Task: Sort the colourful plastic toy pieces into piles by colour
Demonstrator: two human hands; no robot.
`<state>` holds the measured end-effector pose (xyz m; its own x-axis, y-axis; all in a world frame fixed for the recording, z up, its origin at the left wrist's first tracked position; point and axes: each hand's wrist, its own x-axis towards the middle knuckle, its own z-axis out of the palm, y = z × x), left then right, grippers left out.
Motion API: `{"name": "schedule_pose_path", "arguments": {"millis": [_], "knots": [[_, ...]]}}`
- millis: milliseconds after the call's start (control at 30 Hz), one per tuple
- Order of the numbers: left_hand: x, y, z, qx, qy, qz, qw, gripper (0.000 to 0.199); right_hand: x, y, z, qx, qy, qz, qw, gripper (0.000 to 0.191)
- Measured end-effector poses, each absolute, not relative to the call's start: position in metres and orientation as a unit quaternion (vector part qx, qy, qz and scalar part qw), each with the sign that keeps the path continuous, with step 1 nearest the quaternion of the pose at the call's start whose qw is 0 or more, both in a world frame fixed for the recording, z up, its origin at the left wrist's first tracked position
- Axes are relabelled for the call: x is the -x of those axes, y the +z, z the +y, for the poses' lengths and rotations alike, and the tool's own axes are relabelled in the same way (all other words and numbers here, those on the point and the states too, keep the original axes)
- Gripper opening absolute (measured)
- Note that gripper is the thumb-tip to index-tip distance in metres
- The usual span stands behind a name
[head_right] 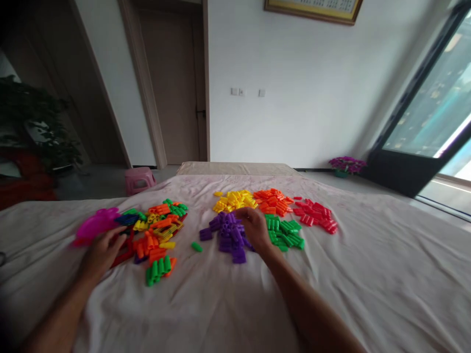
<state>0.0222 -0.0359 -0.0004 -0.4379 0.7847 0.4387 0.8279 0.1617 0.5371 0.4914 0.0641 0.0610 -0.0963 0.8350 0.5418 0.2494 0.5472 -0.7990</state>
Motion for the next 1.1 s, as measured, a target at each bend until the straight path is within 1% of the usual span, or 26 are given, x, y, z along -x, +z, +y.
{"name": "schedule_pose_path", "arguments": {"millis": [67, 133, 200, 300, 467, 600, 667, 733, 833, 900, 967, 1100], "knots": [[-0.027, -0.002, -0.037, 0.566, -0.375, -0.734, -0.001, 0.055, -0.457, 0.056, 0.037, 0.346, 0.29, -0.777, 0.438, 0.029], [-0.031, -0.003, -0.036, 0.594, -0.365, -0.716, -0.018, 0.058, -0.434, 0.05, 0.012, 0.304, 0.265, -0.845, 0.352, 0.037], [-0.036, -0.003, -0.036, 0.613, -0.356, -0.705, -0.017, 0.058, -0.422, 0.044, -0.005, 0.279, 0.223, -0.884, 0.301, 0.04], [-0.046, 0.001, -0.035, 0.628, -0.349, -0.696, -0.005, 0.055, -0.417, 0.04, -0.016, 0.264, 0.164, -0.914, 0.26, 0.032], [-0.069, 0.011, -0.039, 0.634, -0.362, -0.683, -0.022, 0.054, -0.419, 0.037, -0.012, 0.262, 0.131, -0.924, 0.244, 0.029], [-0.091, 0.018, -0.045, 0.655, -0.38, -0.65, -0.063, 0.042, -0.42, 0.036, -0.011, 0.265, 0.121, -0.925, 0.242, 0.028], [-0.101, 0.021, -0.047, 0.656, -0.381, -0.648, -0.064, 0.039, -0.42, 0.035, -0.012, 0.266, 0.117, -0.926, 0.241, 0.028], [-0.11, 0.024, -0.049, 0.656, -0.368, -0.658, -0.023, 0.034, -0.42, 0.035, -0.012, 0.267, 0.113, -0.926, 0.24, 0.028], [-0.118, 0.028, -0.05, 0.66, -0.341, -0.665, 0.08, 0.027, -0.419, 0.036, -0.012, 0.269, 0.11, -0.927, 0.238, 0.028], [-0.125, 0.031, -0.052, 0.678, -0.332, -0.643, 0.131, 0.026, -0.419, 0.037, -0.013, 0.269, 0.108, -0.928, 0.236, 0.028], [-0.134, 0.034, -0.056, 0.72, -0.322, -0.599, 0.142, 0.027, -0.418, 0.039, -0.014, 0.273, 0.103, -0.928, 0.233, 0.027], [-0.161, 0.038, -0.065, 0.8, -0.285, -0.518, 0.108, 0.028, -0.418, 0.04, -0.016, 0.302, 0.081, -0.921, 0.232, 0.026]]}}
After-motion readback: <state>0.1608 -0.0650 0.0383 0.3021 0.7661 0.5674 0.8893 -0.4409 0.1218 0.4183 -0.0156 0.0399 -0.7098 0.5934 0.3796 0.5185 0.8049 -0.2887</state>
